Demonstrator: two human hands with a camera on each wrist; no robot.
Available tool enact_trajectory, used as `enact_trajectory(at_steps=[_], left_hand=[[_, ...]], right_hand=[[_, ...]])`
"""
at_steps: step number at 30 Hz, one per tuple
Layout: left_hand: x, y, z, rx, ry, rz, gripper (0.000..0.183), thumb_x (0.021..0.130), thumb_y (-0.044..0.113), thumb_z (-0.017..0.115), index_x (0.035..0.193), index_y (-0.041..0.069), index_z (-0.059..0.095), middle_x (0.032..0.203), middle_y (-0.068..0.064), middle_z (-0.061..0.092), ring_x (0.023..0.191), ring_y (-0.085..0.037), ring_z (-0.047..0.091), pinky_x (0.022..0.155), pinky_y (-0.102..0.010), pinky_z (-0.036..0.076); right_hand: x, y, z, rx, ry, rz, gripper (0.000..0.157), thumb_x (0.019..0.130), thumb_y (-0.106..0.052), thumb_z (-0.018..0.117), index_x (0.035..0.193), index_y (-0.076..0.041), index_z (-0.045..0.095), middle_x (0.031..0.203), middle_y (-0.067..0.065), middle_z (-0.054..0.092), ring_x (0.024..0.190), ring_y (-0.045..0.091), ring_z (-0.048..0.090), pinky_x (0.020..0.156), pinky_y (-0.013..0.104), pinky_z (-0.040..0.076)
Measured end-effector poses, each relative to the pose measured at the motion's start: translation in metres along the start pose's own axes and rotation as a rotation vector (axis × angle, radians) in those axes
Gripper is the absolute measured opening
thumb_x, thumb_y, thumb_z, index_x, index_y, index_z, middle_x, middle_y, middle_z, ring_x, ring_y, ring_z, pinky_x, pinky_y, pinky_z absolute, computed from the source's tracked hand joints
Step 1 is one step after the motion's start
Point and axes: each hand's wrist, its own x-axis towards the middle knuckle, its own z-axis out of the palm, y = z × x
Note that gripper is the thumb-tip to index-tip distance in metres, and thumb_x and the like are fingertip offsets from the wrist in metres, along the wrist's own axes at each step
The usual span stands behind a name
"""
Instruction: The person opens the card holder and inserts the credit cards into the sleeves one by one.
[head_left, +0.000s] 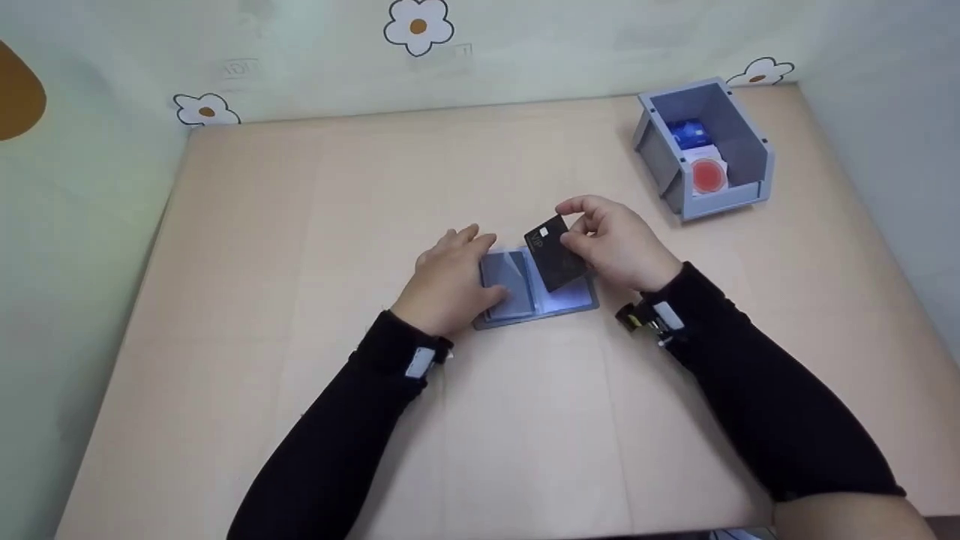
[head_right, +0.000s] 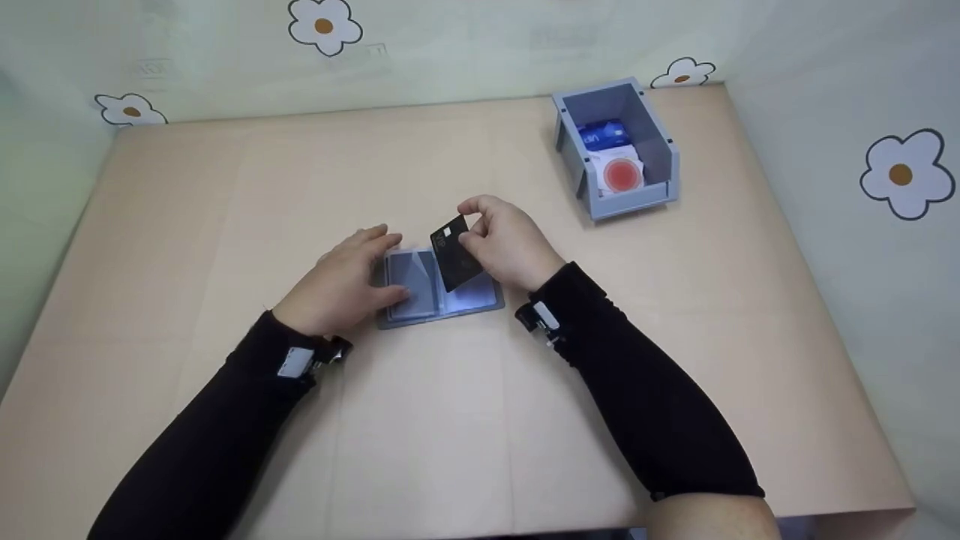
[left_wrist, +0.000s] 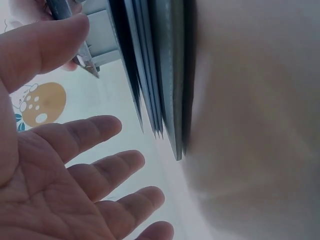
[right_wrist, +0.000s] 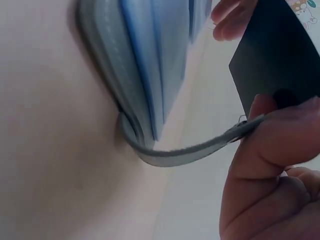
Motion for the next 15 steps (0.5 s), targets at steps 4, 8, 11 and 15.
enact_trajectory(at_steps=[4,8,11,15], left_hand=[[0.0004,-0.0008,-0.0003,0.011,0.001,0.004,0.080,0.092,0.040,0.078,0.160,0.015,0.045,0.172,-0.015,0.031,0.161,-0.042,0.023,0.129,-0.060,0.021],[0.0002,-0.0016,-0.0008,0.022,0.000,0.001,0.081,0.092,0.040,0.078,0.161,0.015,0.044,0.172,-0.016,0.030,0.161,-0.043,0.023,0.129,-0.061,0.022],[0.0001,-0.0013,-0.0009,0.029,-0.002,0.000,0.081,0.092,0.040,0.078,0.161,0.015,0.044,0.173,-0.016,0.030,0.161,-0.043,0.022,0.129,-0.061,0.021],[0.0000,-0.0002,-0.0011,0.036,-0.001,-0.003,0.081,0.092,0.041,0.078,0.161,0.015,0.044,0.173,-0.015,0.030,0.161,-0.044,0.021,0.129,-0.061,0.021]], right_hand=[[0.0002,0.0013,0.0038,0.008,-0.024,0.004,0.040,0.101,-0.008,0.063,0.141,-0.004,0.060,0.083,0.002,0.065,0.056,0.005,0.052,0.053,0.020,0.042],[0.0000,0.0012,0.0064,0.001,-0.033,-0.001,0.040,0.101,-0.007,0.063,0.141,-0.003,0.060,0.081,0.001,0.066,0.056,0.006,0.052,0.053,0.020,0.043],[-0.0003,0.0014,0.0082,-0.011,-0.039,-0.004,0.040,0.100,-0.007,0.063,0.140,-0.002,0.060,0.081,0.002,0.066,0.056,0.006,0.053,0.054,0.020,0.043],[-0.0007,0.0021,0.0100,-0.027,-0.043,0.009,0.040,0.100,-0.007,0.063,0.140,-0.003,0.060,0.082,0.003,0.067,0.056,0.006,0.054,0.054,0.021,0.044]])
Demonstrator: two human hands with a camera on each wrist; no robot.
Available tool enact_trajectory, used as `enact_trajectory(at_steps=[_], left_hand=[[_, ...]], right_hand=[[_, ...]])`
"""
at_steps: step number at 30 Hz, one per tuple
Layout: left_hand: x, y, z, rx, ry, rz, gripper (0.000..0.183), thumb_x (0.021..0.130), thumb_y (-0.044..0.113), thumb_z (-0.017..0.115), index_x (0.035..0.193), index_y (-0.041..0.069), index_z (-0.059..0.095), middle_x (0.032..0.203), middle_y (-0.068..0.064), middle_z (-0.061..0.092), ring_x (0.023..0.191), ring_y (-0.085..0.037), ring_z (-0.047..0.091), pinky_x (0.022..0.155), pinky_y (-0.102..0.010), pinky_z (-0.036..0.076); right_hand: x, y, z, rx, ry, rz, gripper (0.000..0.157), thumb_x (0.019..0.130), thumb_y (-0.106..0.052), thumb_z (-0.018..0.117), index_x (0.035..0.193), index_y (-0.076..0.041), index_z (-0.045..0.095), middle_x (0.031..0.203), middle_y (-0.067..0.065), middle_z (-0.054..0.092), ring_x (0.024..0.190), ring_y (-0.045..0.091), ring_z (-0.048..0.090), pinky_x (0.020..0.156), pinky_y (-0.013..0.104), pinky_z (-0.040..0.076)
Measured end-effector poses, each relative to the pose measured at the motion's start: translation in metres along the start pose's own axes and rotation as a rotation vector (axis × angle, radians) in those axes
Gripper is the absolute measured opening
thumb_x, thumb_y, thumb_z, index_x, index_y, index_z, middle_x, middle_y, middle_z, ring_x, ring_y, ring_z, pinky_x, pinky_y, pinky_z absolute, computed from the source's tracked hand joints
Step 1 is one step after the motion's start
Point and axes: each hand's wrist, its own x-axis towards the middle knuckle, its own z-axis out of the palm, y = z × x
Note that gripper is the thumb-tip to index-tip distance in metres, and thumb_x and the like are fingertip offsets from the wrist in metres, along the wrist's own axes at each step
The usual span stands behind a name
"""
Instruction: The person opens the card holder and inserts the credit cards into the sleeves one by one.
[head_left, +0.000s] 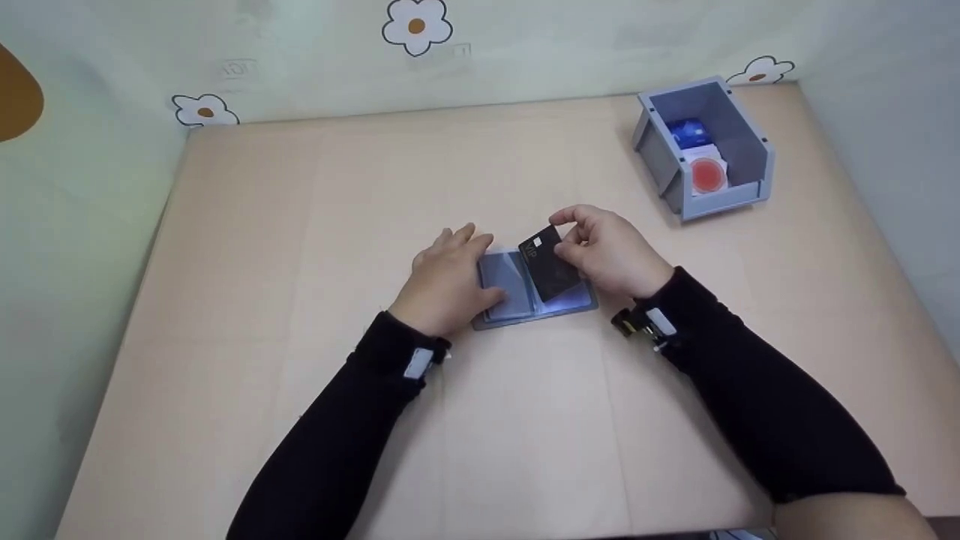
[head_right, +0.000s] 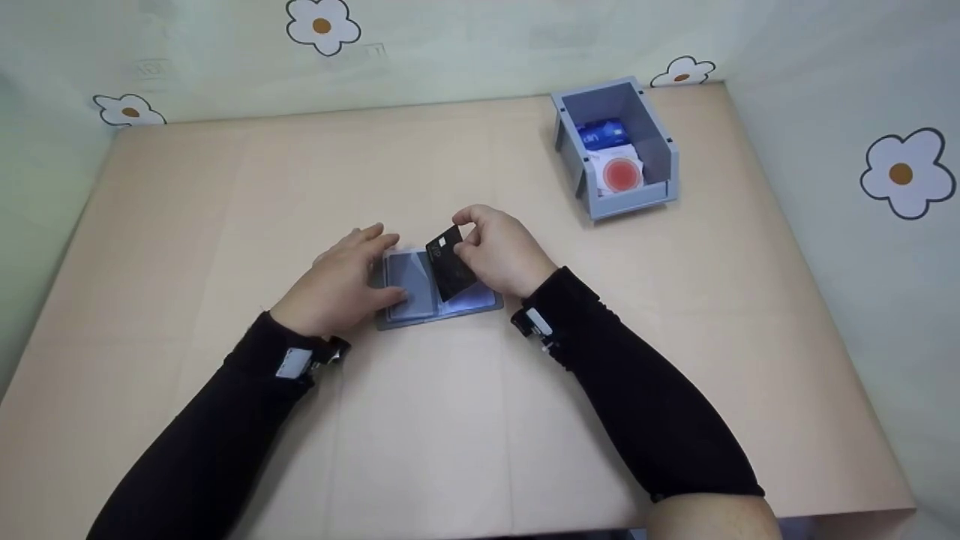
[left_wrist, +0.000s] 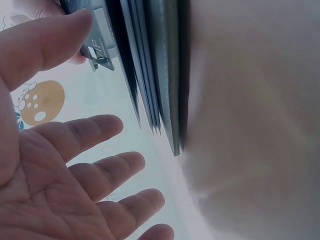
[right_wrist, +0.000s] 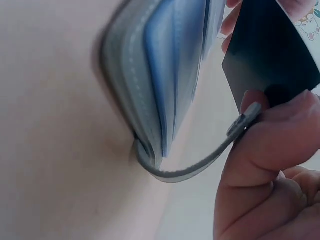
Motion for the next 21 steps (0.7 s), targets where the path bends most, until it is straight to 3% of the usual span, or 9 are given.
enact_trajectory(at_steps=[10,21], left_hand=[[-0.0013,-0.0017,-0.0004,-0.016,-0.007,-0.010,0.077,0.092,0.038,0.077,0.159,0.016,0.046,0.172,-0.014,0.031,0.161,-0.043,0.021,0.129,-0.061,0.020],[-0.0020,-0.0012,-0.0007,-0.009,0.003,-0.003,0.073,0.092,0.036,0.078,0.155,0.013,0.052,0.169,-0.014,0.037,0.159,-0.039,0.029,0.128,-0.059,0.023]], right_hand=[[-0.0016,-0.0019,0.0033,-0.051,-0.021,-0.007,0.040,0.101,-0.009,0.062,0.141,-0.003,0.059,0.081,0.002,0.066,0.052,0.007,0.055,0.051,0.022,0.043],[-0.0019,-0.0045,0.0091,-0.101,-0.012,0.027,0.041,0.101,-0.009,0.064,0.142,-0.003,0.058,0.087,0.007,0.070,0.056,0.009,0.057,0.055,0.023,0.047]])
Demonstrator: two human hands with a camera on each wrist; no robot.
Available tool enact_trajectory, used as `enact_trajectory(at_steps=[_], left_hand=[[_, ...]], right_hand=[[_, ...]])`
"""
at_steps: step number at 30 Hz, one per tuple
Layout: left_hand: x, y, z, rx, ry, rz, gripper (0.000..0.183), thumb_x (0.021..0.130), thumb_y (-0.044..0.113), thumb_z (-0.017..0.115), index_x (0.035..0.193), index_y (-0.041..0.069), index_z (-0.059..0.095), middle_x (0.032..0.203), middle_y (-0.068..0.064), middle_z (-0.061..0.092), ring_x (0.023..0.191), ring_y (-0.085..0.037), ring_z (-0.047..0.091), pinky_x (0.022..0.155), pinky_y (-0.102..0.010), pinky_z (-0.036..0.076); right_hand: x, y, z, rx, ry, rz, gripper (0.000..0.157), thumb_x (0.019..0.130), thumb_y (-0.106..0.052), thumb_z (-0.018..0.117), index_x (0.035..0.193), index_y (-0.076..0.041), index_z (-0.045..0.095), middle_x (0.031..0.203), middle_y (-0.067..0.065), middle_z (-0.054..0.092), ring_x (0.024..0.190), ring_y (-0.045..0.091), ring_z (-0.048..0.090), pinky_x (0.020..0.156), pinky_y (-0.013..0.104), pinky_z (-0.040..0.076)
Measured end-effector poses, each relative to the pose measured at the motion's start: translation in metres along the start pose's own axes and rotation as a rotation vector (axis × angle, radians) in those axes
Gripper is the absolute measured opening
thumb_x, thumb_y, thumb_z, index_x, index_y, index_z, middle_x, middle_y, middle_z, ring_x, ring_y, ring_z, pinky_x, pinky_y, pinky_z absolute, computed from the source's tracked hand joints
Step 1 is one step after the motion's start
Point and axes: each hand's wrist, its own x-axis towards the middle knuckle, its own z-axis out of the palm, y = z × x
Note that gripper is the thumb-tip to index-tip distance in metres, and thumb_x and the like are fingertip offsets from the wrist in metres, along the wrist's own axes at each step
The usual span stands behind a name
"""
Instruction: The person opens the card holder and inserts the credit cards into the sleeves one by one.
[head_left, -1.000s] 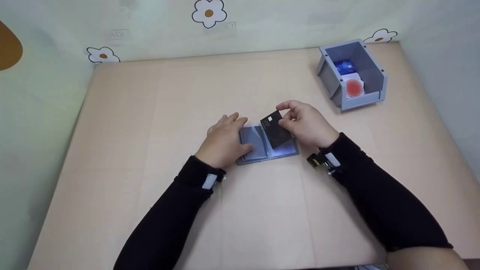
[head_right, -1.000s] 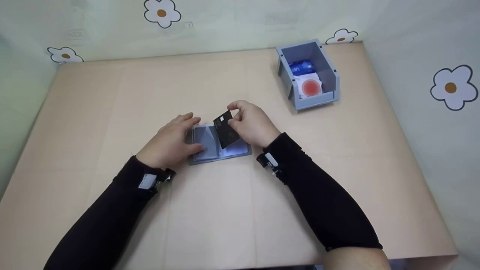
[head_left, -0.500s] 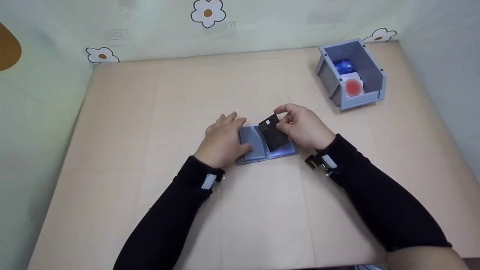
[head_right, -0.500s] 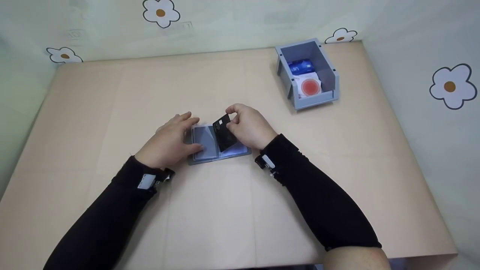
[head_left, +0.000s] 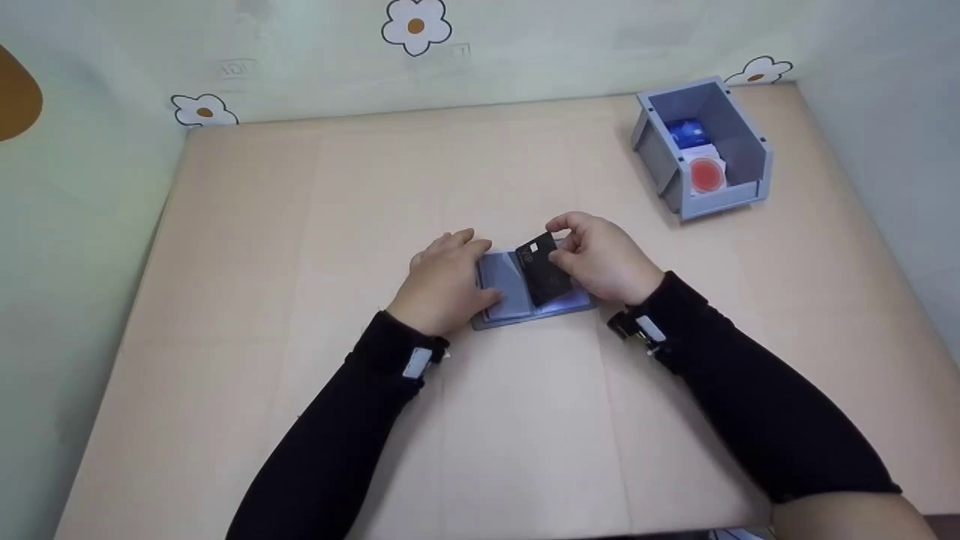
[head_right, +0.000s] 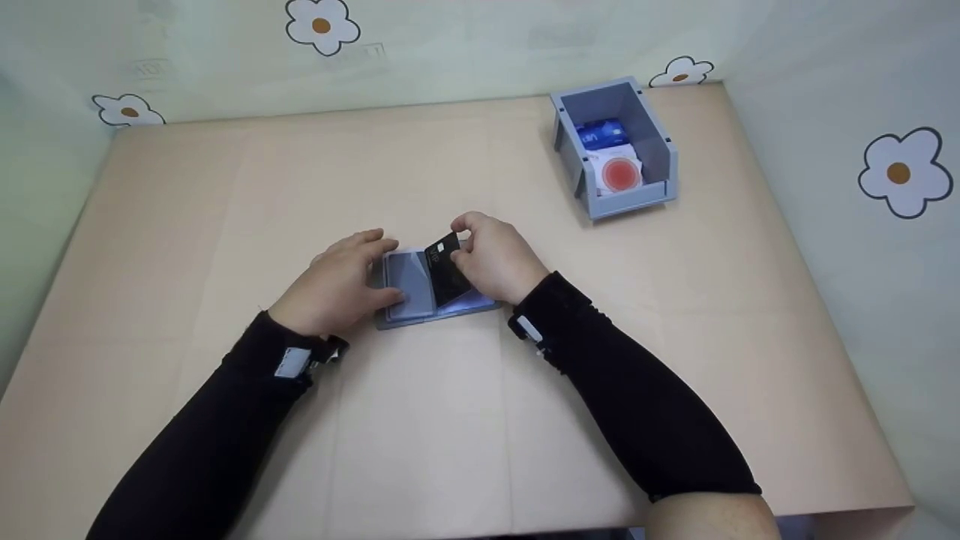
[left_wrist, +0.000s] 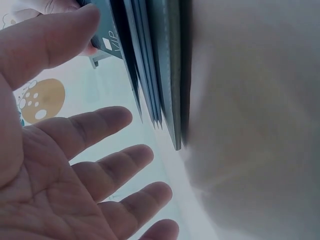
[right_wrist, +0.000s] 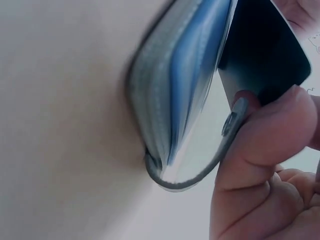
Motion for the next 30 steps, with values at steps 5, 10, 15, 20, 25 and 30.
enact_trajectory(at_steps=[5,10,15,20,25,30], left_hand=[[0.0005,-0.0003,0.0005,0.009,0.001,-0.002,0.072,0.092,0.036,0.078,0.155,0.012,0.053,0.169,-0.014,0.038,0.159,-0.037,0.030,0.127,-0.058,0.025],[0.0012,-0.0007,0.0010,0.013,-0.003,-0.007,0.072,0.092,0.035,0.078,0.155,0.012,0.052,0.169,-0.014,0.038,0.159,-0.037,0.030,0.128,-0.058,0.024],[0.0016,-0.0006,0.0012,0.024,-0.009,-0.010,0.073,0.092,0.036,0.078,0.155,0.012,0.052,0.169,-0.014,0.038,0.159,-0.037,0.030,0.128,-0.058,0.024],[0.0017,-0.0001,0.0005,0.032,-0.017,-0.012,0.073,0.092,0.036,0.079,0.155,0.012,0.053,0.169,-0.014,0.038,0.158,-0.038,0.030,0.127,-0.059,0.025],[0.0021,-0.0002,0.0006,0.038,-0.020,-0.012,0.073,0.092,0.036,0.079,0.155,0.012,0.053,0.169,-0.014,0.038,0.159,-0.039,0.030,0.128,-0.060,0.024],[0.0022,0.0000,0.0007,0.041,-0.019,-0.009,0.072,0.092,0.036,0.079,0.155,0.012,0.053,0.169,-0.014,0.038,0.158,-0.039,0.030,0.128,-0.060,0.024]], right_hand=[[-0.0004,-0.0014,0.0017,-0.034,0.015,-0.015,0.044,0.101,-0.010,0.067,0.143,-0.001,0.058,0.088,0.007,0.071,0.060,0.009,0.057,0.061,0.025,0.048],[-0.0010,-0.0023,0.0026,-0.069,0.026,-0.022,0.045,0.100,-0.010,0.068,0.143,-0.001,0.058,0.087,0.006,0.071,0.063,0.011,0.058,0.065,0.029,0.049],[-0.0018,-0.0033,0.0031,-0.084,0.031,-0.020,0.045,0.099,-0.011,0.069,0.142,-0.001,0.058,0.088,0.007,0.072,0.066,0.012,0.059,0.068,0.030,0.049],[-0.0022,-0.0035,0.0039,-0.106,0.034,-0.018,0.047,0.099,-0.012,0.070,0.142,-0.001,0.057,0.095,0.009,0.073,0.076,0.018,0.063,0.073,0.032,0.049],[-0.0030,-0.0037,0.0043,-0.110,0.041,-0.009,0.047,0.099,-0.011,0.070,0.143,-0.001,0.057,0.099,0.010,0.073,0.080,0.021,0.065,0.075,0.032,0.050],[-0.0043,-0.0039,0.0048,-0.125,0.042,-0.004,0.048,0.099,-0.011,0.070,0.143,0.000,0.056,0.098,0.010,0.074,0.074,0.018,0.065,0.073,0.032,0.051]])
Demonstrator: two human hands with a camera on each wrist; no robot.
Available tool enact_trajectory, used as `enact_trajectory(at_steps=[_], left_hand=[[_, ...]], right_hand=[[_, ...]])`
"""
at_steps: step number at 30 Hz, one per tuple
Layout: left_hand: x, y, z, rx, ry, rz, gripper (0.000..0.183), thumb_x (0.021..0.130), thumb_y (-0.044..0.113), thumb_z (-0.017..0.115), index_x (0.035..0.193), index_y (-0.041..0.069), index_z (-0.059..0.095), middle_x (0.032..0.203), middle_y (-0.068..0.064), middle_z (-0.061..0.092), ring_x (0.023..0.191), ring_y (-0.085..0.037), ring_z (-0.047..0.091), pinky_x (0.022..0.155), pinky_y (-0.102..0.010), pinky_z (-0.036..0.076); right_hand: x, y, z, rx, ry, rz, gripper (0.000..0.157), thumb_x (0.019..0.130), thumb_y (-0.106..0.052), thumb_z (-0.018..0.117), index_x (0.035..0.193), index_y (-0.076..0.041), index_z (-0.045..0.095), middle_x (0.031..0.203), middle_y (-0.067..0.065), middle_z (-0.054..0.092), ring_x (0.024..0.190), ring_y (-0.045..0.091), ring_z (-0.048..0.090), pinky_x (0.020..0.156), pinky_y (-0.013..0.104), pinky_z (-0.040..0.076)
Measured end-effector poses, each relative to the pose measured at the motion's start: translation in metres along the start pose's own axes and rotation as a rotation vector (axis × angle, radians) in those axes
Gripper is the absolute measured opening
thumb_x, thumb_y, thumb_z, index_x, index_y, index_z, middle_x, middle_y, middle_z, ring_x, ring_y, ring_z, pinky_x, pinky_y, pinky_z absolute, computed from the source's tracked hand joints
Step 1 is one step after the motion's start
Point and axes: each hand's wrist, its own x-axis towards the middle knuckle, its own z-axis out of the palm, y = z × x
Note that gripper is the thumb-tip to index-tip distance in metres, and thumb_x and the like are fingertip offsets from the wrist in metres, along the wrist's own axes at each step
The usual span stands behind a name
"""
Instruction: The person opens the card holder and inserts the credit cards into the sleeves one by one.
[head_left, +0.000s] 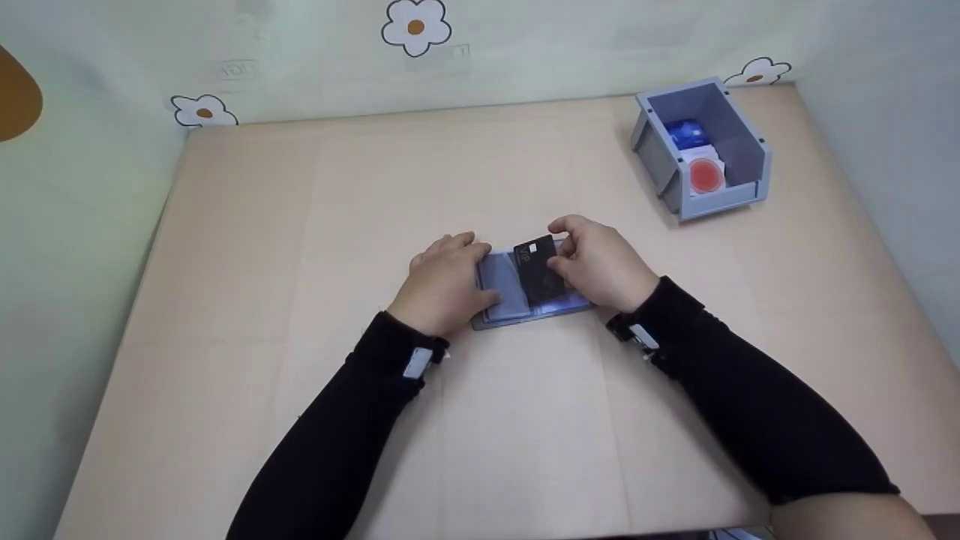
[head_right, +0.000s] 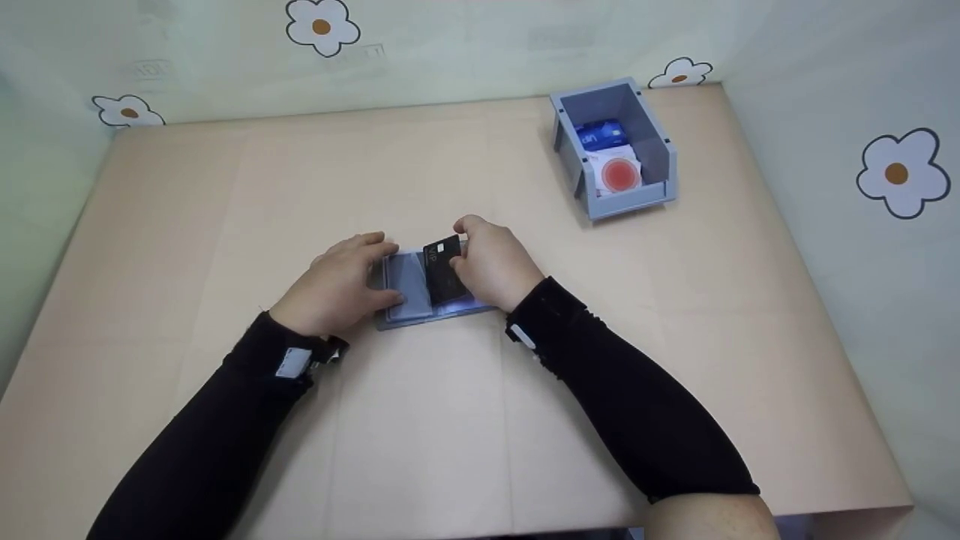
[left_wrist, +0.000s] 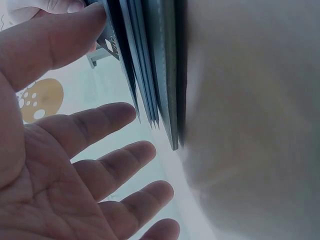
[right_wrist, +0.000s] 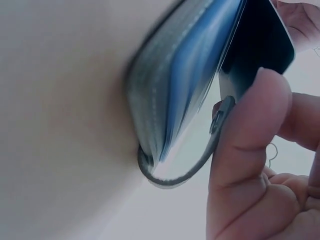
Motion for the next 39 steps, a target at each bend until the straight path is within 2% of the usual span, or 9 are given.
enact_trajectory(at_steps=[4,8,11,18,26,39], left_hand=[[-0.0001,0.0001,0.0004,0.006,0.000,-0.001,0.072,0.092,0.037,0.079,0.154,0.012,0.053,0.169,-0.014,0.039,0.158,-0.039,0.031,0.127,-0.060,0.025],[0.0001,0.0000,0.0005,0.005,0.000,-0.003,0.072,0.092,0.036,0.079,0.155,0.012,0.053,0.169,-0.014,0.039,0.158,-0.038,0.030,0.128,-0.059,0.024],[-0.0002,0.0002,0.0002,0.003,-0.001,-0.005,0.072,0.092,0.036,0.079,0.155,0.012,0.053,0.169,-0.014,0.038,0.159,-0.039,0.030,0.128,-0.059,0.024],[-0.0003,-0.0002,0.0009,0.004,0.006,0.000,0.071,0.092,0.035,0.079,0.154,0.011,0.054,0.168,-0.014,0.040,0.158,-0.039,0.031,0.127,-0.060,0.025],[0.0001,-0.0009,0.0020,0.000,0.013,0.003,0.071,0.091,0.035,0.079,0.154,0.011,0.055,0.168,-0.014,0.040,0.158,-0.040,0.031,0.127,-0.060,0.025],[0.0002,0.0004,0.0012,0.007,0.010,-0.003,0.070,0.092,0.035,0.079,0.153,0.011,0.055,0.168,-0.014,0.040,0.158,-0.039,0.031,0.127,-0.059,0.025]], right_hand=[[-0.0008,-0.0006,0.0010,-0.039,-0.011,-0.002,0.052,0.098,-0.012,0.071,0.146,0.003,0.054,0.097,0.010,0.075,0.074,0.019,0.068,0.078,0.037,0.054],[-0.0013,-0.0019,0.0013,-0.084,-0.003,-0.011,0.054,0.098,-0.013,0.072,0.146,0.006,0.055,0.097,0.011,0.075,0.086,0.025,0.069,0.090,0.044,0.055],[-0.0019,-0.0030,0.0010,-0.112,0.001,-0.014,0.053,0.097,-0.015,0.073,0.143,0.007,0.058,0.096,0.012,0.074,0.093,0.028,0.069,0.095,0.046,0.055],[-0.0031,-0.0040,0.0010,-0.127,0.006,0.000,0.051,0.097,-0.016,0.072,0.142,0.007,0.060,0.099,0.014,0.076,0.096,0.028,0.069,0.096,0.046,0.055],[-0.0036,-0.0054,0.0026,-0.118,0.048,0.013,0.048,0.098,-0.016,0.072,0.141,0.003,0.060,0.098,0.012,0.078,0.091,0.027,0.071,0.090,0.045,0.055],[-0.0035,-0.0067,0.0004,-0.107,0.032,0.049,0.045,0.097,-0.016,0.072,0.137,0.002,0.064,0.101,0.015,0.078,0.094,0.028,0.072,0.087,0.044,0.056]])
